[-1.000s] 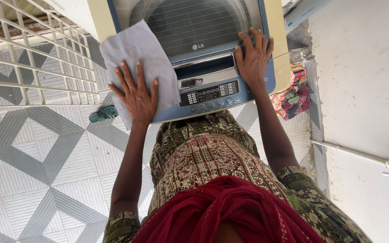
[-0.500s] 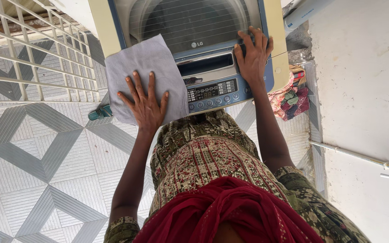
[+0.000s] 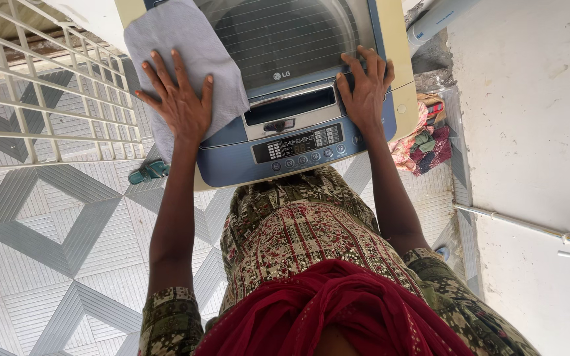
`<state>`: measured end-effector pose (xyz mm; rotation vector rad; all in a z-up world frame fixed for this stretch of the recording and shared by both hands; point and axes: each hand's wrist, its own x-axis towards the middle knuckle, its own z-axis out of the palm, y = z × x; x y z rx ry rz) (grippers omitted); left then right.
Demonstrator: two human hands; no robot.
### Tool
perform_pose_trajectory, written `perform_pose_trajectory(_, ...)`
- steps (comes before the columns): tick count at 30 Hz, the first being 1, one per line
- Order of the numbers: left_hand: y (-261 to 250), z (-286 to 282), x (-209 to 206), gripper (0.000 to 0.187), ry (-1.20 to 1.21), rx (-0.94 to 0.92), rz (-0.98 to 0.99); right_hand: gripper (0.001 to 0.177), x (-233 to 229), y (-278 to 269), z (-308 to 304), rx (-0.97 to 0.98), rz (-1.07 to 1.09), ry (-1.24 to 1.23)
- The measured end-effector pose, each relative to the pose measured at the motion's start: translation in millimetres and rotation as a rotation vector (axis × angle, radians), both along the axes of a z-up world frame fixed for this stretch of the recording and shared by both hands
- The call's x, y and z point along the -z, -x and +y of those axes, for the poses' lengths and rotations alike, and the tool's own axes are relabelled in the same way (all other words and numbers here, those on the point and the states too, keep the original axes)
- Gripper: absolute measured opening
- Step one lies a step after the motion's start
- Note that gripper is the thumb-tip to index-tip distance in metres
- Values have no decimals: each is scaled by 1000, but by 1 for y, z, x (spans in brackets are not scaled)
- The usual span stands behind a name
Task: The person wipes the exterior surfaces, lid, and control panel of a washing machine by hand with a cloth.
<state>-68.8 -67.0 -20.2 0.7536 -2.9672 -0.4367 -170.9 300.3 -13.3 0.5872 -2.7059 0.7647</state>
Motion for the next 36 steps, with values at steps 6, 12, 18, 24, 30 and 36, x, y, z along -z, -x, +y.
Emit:
perform_pose_trajectory(6,49,-30,-4,84,24,-22,-51,38,-5,1,-1,6,-37,-3)
perform_pose_trajectory(12,94,-56,-10,85,22,25,-39,39,-12,0,-4,5,-43,-2)
perform_pose_trajectory(18,141,-84,-9,89,35,75,-22,39,-16,0,-6,11,-50,-21)
perform_pose_trajectory(24,172,-101,-7,88,22,139,6,40,-13,2,-6,20,-48,-38)
perform_pose_trajectory(30,170,-104,1,88,54,160,26,39,-10,0,-4,23,-46,-37)
perform_pose_trajectory(36,135,-80,-7,92,57,159,67,39,-10,0,-4,8,-18,-17)
